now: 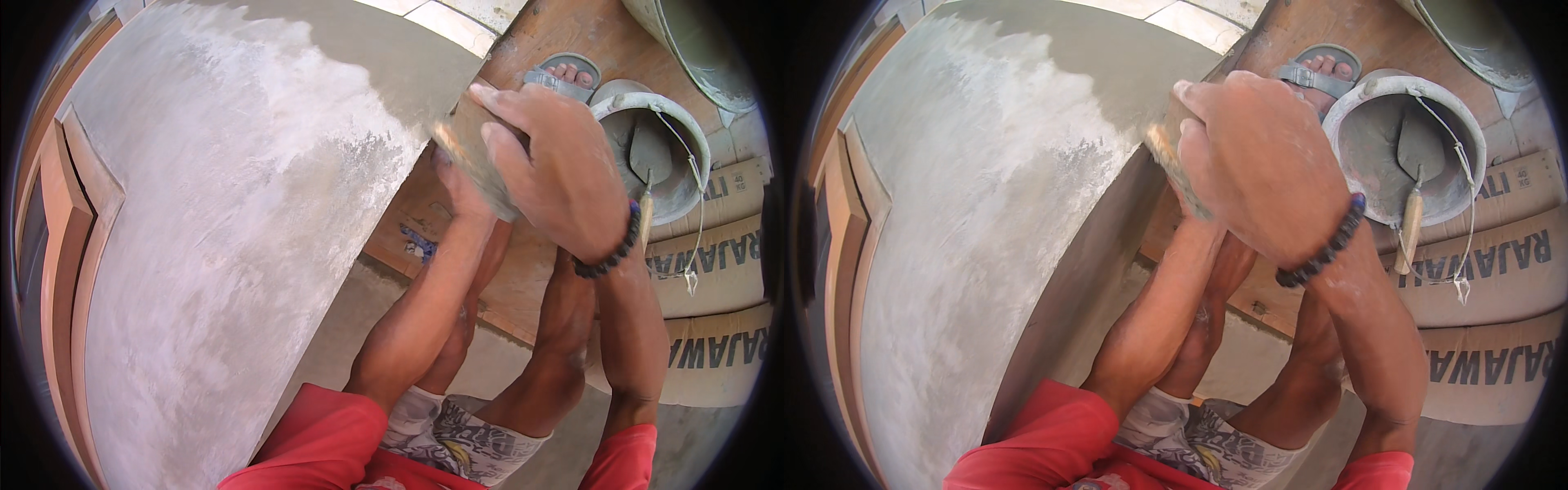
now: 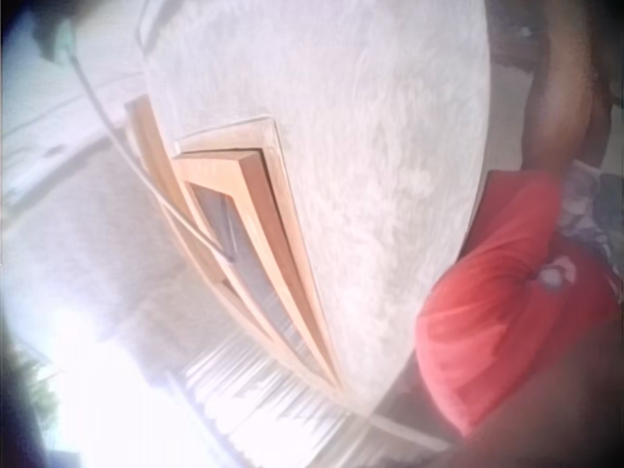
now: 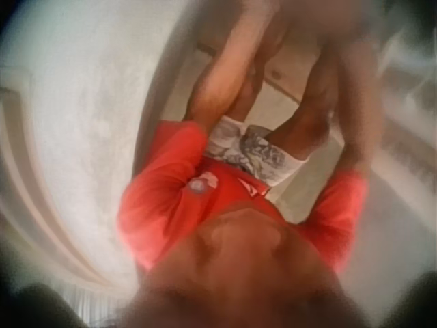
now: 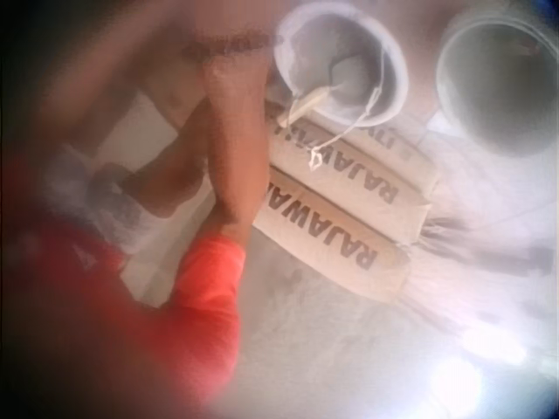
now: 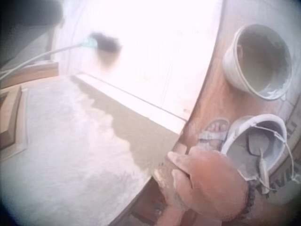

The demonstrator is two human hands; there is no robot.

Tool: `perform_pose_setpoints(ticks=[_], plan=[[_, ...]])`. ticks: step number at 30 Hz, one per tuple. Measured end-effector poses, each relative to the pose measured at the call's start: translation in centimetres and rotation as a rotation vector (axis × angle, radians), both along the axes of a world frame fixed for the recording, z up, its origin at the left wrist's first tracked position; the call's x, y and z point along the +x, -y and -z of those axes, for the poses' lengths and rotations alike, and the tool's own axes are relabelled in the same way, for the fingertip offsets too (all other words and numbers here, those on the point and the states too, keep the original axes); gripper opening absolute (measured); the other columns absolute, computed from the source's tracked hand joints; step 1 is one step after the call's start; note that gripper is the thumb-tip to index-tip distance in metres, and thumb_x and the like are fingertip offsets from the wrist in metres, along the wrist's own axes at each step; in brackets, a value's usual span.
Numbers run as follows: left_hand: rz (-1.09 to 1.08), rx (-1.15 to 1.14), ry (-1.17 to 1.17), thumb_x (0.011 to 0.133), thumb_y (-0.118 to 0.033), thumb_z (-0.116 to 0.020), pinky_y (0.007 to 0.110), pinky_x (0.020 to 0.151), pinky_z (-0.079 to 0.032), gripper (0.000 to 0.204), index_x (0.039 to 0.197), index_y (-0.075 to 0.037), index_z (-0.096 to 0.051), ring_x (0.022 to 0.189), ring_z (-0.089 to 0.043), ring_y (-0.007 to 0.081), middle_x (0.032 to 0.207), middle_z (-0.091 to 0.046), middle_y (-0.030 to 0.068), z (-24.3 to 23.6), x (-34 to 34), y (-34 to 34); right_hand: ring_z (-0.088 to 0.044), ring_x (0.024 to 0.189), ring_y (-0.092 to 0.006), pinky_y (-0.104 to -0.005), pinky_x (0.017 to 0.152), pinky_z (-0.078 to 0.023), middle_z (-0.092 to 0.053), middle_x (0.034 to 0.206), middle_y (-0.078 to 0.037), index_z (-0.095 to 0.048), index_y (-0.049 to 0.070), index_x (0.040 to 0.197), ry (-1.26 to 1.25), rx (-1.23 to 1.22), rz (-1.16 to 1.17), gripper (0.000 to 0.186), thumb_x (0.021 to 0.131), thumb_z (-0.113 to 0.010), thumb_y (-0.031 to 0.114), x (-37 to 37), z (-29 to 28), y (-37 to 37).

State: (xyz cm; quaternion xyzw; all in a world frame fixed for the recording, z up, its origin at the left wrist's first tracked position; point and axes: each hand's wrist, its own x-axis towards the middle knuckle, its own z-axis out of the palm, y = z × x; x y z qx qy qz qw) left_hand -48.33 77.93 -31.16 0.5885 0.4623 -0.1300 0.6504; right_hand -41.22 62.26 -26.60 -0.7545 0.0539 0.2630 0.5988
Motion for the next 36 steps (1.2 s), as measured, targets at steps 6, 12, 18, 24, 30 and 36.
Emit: perform_pose_setpoints(ticks=[6, 12, 18, 24, 30, 36], plan=[[-0.097, 0.015, 0.038, 0.104, -0.018, -0.037, 0.05, 0.105, -0.043, 0.044, 0.14, 0.005, -0.027, 0.122, -0.05, 0.0426, 0.137, -0.043, 0.0192, -0.2, 0.7, 1.6, -0.064, 0.08, -0.042, -0.0471, 0.079, -0.05, -0.066, 0.083, -0.026, -0.069, -0.001, 0.095, 0.11, -0.228, 0.169, 0.03, 0.081, -0.052, 0.02, 0.6, 7.8, 1.3], [-0.098, 0.029, 0.009, 0.103, -0.022, -0.041, 0.041, 0.104, -0.044, 0.048, 0.142, 0.003, -0.027, 0.119, -0.055, 0.0319, 0.135, -0.046, 0.0188, -0.4, 0.9, 1.8, -0.062, 0.084, -0.0429, -0.0469, 0.08, -0.048, -0.064, 0.09, -0.028, -0.068, 0.0, 0.101, -0.195, -0.18, -0.022, 0.032, 0.082, -0.051, 0.02, 2.6, 10.0, -2.5], [0.628, 0.532, 0.007, 0.101, -0.016, -0.044, 0.039, 0.1, -0.047, 0.037, 0.134, 0.001, -0.04, 0.115, -0.057, 0.0267, 0.128, -0.051, 0.0139, 0.0, -0.2, 0.5, -0.063, 0.084, -0.0393, -0.0454, 0.079, -0.049, -0.067, 0.089, -0.023, -0.066, -0.005, 0.105, 0.001, -0.087, 0.069, 0.034, 0.083, -0.054, 0.018, 1.4, -0.6, -2.5], [-0.157, 0.021, -0.005, 0.103, -0.016, -0.04, 0.046, 0.102, -0.046, 0.042, 0.139, 0.004, -0.03, 0.119, -0.053, 0.0362, 0.134, -0.045, 0.0173, -0.4, 0.9, 1.8, -0.066, 0.084, -0.0373, -0.0425, 0.08, -0.051, -0.067, 0.089, -0.025, -0.068, -0.004, 0.102, -0.059, -0.155, 0.264, 0.035, 0.081, -0.055, 0.022, 1.2, 8.2, 1.2], [-0.086, 0.014, 0.035, 0.103, -0.018, -0.04, 0.047, 0.105, -0.044, 0.046, 0.14, 0.005, -0.027, 0.121, -0.051, 0.0415, 0.136, -0.043, 0.0196, -0.4, 0.9, 1.4, -0.065, 0.084, -0.04, -0.0439, 0.082, -0.049, -0.066, 0.088, -0.027, -0.067, -0.004, 0.106, -0.065, -0.225, 0.11, 0.04, 0.082, -0.052, 0.025, 1.9, 11.9, -1.9], [-0.156, 0.03, -0.008, 0.103, -0.023, -0.04, 0.043, 0.105, -0.044, 0.047, 0.141, 0.003, -0.029, 0.122, -0.052, 0.0312, 0.135, -0.046, 0.0176, 0.1, 0.3, 1.5, -0.063, 0.091, -0.0417, -0.0431, 0.087, -0.048, -0.065, 0.096, -0.027, -0.068, -0.004, 0.103, -0.196, -0.199, -0.032, 0.039, 0.08, -0.051, 0.023, 2.0, 5.0, -3.3]])
